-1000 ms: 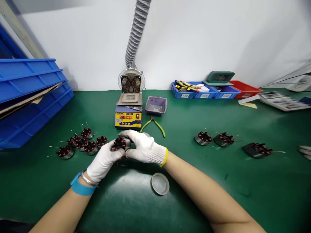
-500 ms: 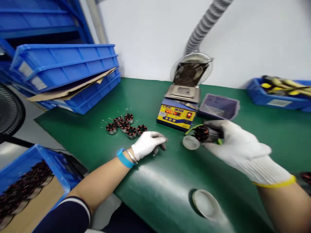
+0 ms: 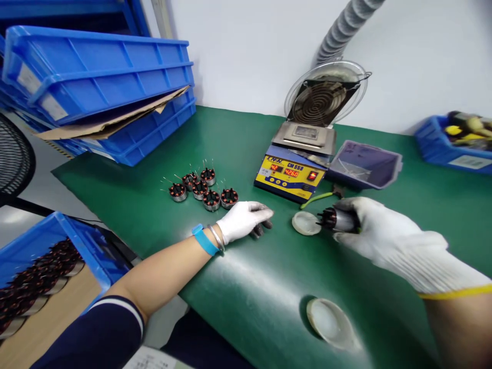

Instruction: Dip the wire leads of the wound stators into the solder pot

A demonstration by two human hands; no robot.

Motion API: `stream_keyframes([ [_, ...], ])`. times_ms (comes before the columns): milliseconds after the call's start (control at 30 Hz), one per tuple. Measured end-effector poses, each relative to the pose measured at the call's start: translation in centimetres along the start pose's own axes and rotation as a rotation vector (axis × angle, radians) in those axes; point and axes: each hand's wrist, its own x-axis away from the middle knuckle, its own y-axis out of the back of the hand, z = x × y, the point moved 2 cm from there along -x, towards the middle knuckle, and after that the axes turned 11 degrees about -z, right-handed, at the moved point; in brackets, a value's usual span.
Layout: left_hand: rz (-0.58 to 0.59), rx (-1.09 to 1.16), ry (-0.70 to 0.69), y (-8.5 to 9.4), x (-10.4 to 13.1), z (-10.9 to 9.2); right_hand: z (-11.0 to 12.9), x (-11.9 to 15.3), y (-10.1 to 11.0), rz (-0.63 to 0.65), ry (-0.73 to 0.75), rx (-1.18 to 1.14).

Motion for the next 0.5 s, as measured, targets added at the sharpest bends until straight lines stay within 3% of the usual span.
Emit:
stream_keyframes([
  [233, 0.027, -0.030, -0.024, 0.2, -0.1, -0.1, 0.5, 0.7, 1.1, -0.013, -0.058, -0.012],
  [500, 0.003, -0.094, -0.081, 0.3, -0.3, -0.4, 0.3, 1.1, 2.3, -0.114, 0.005, -0.098],
])
